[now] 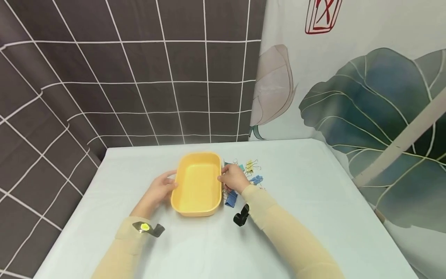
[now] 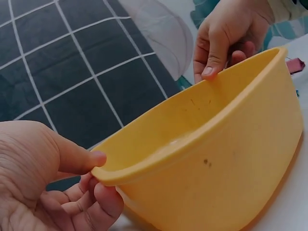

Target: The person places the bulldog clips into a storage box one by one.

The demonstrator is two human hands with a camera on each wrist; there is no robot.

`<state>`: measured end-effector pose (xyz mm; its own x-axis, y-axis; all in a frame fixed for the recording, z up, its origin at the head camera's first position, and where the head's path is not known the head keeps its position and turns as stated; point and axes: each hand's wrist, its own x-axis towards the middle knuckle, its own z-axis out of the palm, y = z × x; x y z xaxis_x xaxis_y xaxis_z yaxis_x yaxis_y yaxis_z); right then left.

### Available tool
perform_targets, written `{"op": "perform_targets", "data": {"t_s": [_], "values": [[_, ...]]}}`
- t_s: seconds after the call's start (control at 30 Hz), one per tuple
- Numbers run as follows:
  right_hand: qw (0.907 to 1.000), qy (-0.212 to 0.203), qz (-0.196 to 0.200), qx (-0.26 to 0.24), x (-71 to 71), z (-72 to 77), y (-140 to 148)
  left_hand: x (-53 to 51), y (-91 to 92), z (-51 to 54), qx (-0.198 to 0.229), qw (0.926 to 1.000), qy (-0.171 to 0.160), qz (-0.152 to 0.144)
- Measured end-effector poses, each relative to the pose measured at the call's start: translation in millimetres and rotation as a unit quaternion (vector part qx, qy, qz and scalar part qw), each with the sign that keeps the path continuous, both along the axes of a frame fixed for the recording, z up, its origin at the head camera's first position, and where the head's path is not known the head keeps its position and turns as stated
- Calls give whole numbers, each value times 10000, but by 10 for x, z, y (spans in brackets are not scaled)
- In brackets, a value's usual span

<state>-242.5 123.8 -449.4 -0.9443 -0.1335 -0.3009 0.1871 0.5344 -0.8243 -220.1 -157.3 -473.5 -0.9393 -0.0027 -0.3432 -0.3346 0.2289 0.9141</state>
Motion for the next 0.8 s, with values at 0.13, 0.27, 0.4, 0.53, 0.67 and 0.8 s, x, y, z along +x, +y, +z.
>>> {"op": "perform_targets", "data": {"t_s": [0.13,0.27,0.4,0.53,0.67,0.8], "values": [[9991,217,-77,364,-59,-2,-64,-50,-21,-25,105,9997,-17,234],[9985,279,-147,458,-96,-11,-96,-81,-28,-33,161,9992,-29,352],[9986,246,-177,440,-99,-16,-90,-86,-24,-38,279,9988,-92,394],[9977,420,-52,535,-94,11,-60,-93,-21,-52,455,9979,-96,459],[9908,1019,156,882,-120,71,12,-96,-8,-46,490,9975,-103,505],[9733,1777,299,1424,-215,169,129,-79,6,-33,424,9977,-126,519]]}}
